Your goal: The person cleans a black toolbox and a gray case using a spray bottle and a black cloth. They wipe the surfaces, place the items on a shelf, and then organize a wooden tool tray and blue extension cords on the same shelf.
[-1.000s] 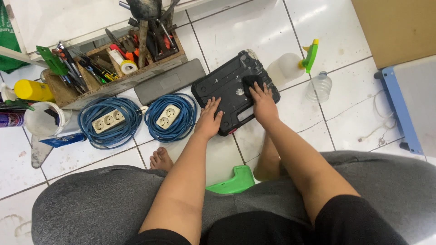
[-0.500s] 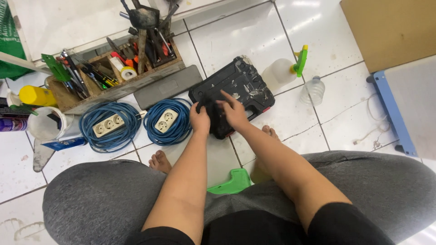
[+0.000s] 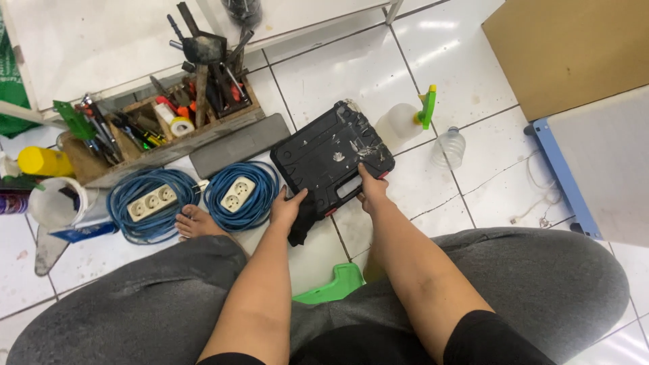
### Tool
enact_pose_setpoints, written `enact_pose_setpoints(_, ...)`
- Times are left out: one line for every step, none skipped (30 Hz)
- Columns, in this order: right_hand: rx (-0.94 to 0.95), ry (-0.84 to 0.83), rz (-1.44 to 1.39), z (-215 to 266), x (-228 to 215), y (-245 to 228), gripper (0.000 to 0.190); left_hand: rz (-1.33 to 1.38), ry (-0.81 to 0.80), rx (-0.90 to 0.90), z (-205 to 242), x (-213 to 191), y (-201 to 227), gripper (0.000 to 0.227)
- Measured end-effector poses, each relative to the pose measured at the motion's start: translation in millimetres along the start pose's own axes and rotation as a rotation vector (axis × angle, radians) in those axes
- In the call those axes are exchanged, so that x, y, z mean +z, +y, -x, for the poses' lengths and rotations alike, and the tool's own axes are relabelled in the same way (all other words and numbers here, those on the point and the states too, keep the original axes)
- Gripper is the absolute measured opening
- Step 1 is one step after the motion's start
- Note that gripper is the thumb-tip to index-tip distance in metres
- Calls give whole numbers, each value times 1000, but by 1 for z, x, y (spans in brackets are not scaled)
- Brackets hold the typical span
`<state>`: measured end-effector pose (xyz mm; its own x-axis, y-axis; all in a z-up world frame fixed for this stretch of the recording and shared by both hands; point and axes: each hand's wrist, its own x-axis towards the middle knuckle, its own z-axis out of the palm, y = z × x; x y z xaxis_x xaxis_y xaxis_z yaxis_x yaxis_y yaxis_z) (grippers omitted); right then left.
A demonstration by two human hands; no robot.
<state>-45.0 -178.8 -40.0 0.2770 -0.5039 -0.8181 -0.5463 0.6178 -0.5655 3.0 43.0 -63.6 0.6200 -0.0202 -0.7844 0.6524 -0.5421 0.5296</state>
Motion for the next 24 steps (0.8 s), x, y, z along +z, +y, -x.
enact_pose_setpoints(0,4,-3,7,1,-3,115,-3,-4,2,-9,4,-1,99)
enact_pose_setpoints(7,-29,-17,13,1,-7,112,19,4,5,-19,9,0,96)
enact_pose_setpoints(13,-63,-30,19,3,-12,110,42,12,8,-29,13,1,94)
enact_pose_setpoints(22,-54,-22,20,4,-10,110,43,5,-5,-10,11,9,94)
enact_pose_setpoints(36,-48,-16,22,5,-8,105,142,1,-30,10,8,17,90)
enact_pose_setpoints(35,-61,-8,19,13,-14,101,252,13,-41,23,3,34,86)
enact_pose_setpoints(29,-72,2,12,16,-15,101,265,22,-39,27,4,47,86)
enact_pose_setpoints(24,-13,-67,8,14,-11,98,327,0,-43,34,7,55,89)
enact_pose_setpoints(19,46,-136,3,12,-8,96,389,-21,-46,41,10,64,91)
enact_pose_setpoints(17,42,-137,-5,14,-7,96,390,-18,-43,44,6,74,91)
enact_pose_setpoints(23,29,-170,-13,15,-7,75,394,-52,-55,48,3,85,96)
enact_pose_setpoints(34,17,-198,-20,14,-5,60,398,-84,-74,54,0,92,101)
enact_pose_setpoints(37,14,-195,-13,13,-7,60,400,-80,-77,42,3,85,101)
enact_pose_setpoints(31,29,-234,-7,15,-14,57,364,-122,-111,27,6,82,108)
enact_pose_setpoints(26,43,-274,-2,16,-20,55,327,-164,-145,13,9,78,116)
enact_pose_setpoints(28,44,-278,-5,16,-22,55,322,-164,-145,4,8,75,116)
enact_pose_setpoints(34,66,-309,-7,16,-22,60,327,-177,-156,-3,7,71,119)
enact_pose_setpoints(34,88,-342,-10,16,-25,66,333,-192,-162,-13,6,70,122)
enact_pose_setpoints(31,87,-348,-15,14,-25,66,330,-194,-156,-14,7,67,122)
enact_pose_setpoints(27,99,-354,-20,14,-26,69,320,-197,-162,-17,6,65,122)
enact_pose_setpoints(24,112,-361,-24,14,-26,73,310,-200,-168,-20,5,63,123)
enact_pose_setpoints(19,105,-368,-30,14,-27,73,308,-196,-159,-18,7,70,123)
enact_pose_setpoints(7,113,-386,-37,13,-27,75,329,-197,-147,-16,8,77,126)
enact_pose_setpoints(3,127,-399,-41,10,-21,77,348,-200,-146,-11,10,78,128)
